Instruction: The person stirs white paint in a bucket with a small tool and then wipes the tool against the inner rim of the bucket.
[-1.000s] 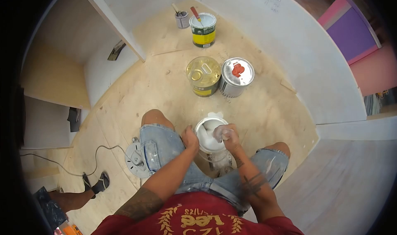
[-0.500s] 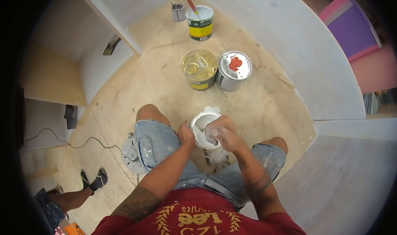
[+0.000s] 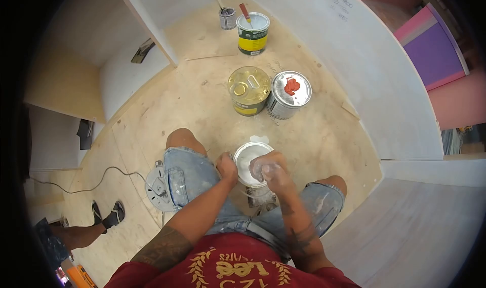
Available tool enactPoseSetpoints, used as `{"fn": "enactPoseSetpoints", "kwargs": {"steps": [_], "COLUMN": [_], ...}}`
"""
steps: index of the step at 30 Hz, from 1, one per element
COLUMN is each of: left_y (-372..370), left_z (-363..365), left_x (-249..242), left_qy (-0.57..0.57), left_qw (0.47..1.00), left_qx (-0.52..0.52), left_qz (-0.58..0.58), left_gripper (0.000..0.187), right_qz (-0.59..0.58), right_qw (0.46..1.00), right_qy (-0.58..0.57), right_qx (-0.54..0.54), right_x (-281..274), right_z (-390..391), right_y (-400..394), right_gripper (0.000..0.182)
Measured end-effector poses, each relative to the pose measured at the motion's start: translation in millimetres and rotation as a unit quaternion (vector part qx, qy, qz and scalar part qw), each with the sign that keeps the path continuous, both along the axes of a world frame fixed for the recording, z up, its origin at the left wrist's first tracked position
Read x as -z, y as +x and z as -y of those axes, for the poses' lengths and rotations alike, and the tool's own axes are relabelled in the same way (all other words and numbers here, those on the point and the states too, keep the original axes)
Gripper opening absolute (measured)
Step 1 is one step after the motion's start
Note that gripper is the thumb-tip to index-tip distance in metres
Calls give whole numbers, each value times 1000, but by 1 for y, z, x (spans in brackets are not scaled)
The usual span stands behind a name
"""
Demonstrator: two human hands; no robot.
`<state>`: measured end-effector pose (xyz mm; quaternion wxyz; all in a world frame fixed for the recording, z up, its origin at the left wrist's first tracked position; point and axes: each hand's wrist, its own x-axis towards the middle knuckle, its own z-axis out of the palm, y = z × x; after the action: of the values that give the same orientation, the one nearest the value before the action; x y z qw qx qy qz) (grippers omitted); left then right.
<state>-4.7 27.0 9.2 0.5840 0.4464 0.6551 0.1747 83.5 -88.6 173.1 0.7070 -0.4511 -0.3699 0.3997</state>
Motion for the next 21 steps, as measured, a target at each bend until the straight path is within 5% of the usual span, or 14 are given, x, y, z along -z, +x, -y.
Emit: {"fn": "enactPoseSetpoints", "kwargs": {"steps": [2, 5, 8, 11, 15, 17, 20, 21], "left_y": [-1, 1, 1, 3, 1, 1, 4, 0], "left_z": [4, 4, 0, 5, 2, 2, -1, 2], "left_x": [12, 0, -3, -6, 2, 5, -1, -2], "left_qy": [6, 20, 23, 22, 31, 32, 23, 15], "left_qw": [1000, 999, 999, 999, 999, 998, 999, 999], "left_qx": [-28, -33, 0, -14, -20, -21, -2, 16], "left_qz": [-9, -20, -39, -40, -40, -39, -33, -26], "left_gripper": [47, 46, 46, 46, 46, 45, 45, 45], "right_qz": [83, -40, 23, 5, -49, 283, -27, -33], "right_qw": [980, 994, 995, 995, 984, 921, 985, 985], "right_qy": [-43, -105, -45, 82, -13, -132, -12, -18], "right_qx": [176, 14, 82, 58, 173, 235, 169, 171], "right_x": [58, 65, -12, 3, 133, 151, -8, -1], "right_z": [5, 5, 2, -4, 9, 12, -6, -7], "right_y": [-22, 5, -8, -1, -9, -2, -16, -11], "right_gripper": [41, 36, 27, 18, 14, 14, 15, 15]}}
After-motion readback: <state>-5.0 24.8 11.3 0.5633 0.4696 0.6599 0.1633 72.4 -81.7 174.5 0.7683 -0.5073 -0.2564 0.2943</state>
